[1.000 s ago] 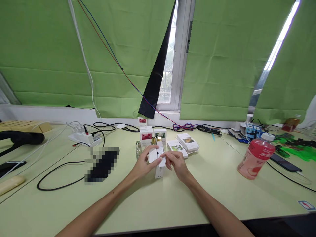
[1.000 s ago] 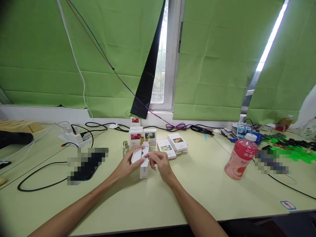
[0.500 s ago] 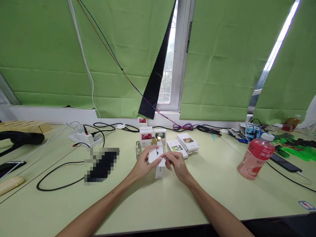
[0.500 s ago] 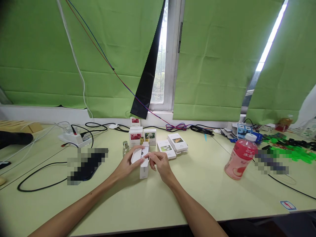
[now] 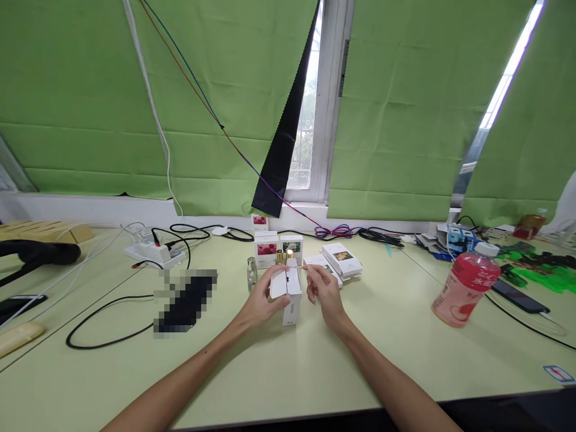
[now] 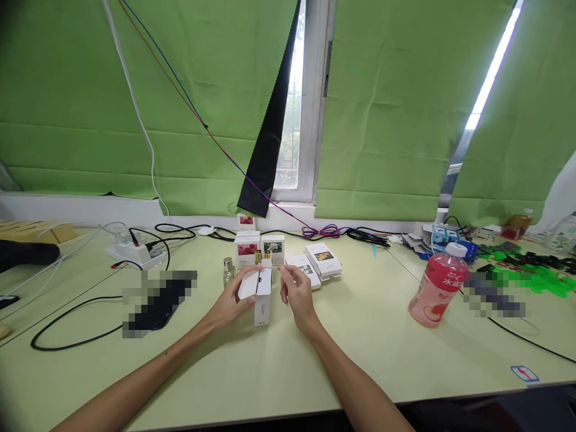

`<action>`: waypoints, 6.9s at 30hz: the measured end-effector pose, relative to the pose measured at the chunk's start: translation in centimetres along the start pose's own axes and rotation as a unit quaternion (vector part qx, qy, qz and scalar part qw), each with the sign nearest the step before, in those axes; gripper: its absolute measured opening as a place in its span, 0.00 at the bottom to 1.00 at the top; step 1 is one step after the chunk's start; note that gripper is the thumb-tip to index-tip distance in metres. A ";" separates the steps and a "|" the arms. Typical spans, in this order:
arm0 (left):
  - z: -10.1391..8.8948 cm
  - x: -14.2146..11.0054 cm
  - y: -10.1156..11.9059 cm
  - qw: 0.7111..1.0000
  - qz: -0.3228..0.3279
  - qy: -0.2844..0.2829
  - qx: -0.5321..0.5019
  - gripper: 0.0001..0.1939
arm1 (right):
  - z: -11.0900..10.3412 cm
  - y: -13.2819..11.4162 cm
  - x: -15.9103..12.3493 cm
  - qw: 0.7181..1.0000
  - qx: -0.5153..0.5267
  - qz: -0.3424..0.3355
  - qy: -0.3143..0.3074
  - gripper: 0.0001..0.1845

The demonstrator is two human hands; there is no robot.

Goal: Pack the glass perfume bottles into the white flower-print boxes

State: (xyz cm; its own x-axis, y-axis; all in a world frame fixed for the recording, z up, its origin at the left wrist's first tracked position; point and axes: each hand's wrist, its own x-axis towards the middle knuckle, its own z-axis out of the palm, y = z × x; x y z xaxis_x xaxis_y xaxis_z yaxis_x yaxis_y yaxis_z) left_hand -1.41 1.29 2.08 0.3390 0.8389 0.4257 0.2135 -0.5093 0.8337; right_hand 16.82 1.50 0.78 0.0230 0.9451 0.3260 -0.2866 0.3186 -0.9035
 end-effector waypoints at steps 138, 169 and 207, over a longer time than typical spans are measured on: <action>0.2 0.0 -0.7 0.976 0.135 0.115 0.128 0.08 | -0.1 -0.2 -0.2 0.995 -0.032 -0.072 0.058 0.16; 0.2 0.2 -0.2 0.947 0.187 0.189 0.183 0.05 | 0.2 -0.2 -0.2 0.991 -0.052 -0.090 0.086 0.17; 0.1 0.6 -1.3 0.976 0.111 0.164 0.094 0.10 | 0.0 0.3 -0.1 0.989 -0.082 -0.119 0.022 0.12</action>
State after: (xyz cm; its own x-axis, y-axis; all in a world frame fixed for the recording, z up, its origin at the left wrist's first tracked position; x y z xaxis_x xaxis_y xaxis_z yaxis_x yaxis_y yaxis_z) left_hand -1.42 2.41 1.24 0.0920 0.7041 0.7042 0.3426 -0.6864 0.6415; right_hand 16.72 1.48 0.51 0.1138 0.8431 0.5255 -0.1086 0.5364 -0.8370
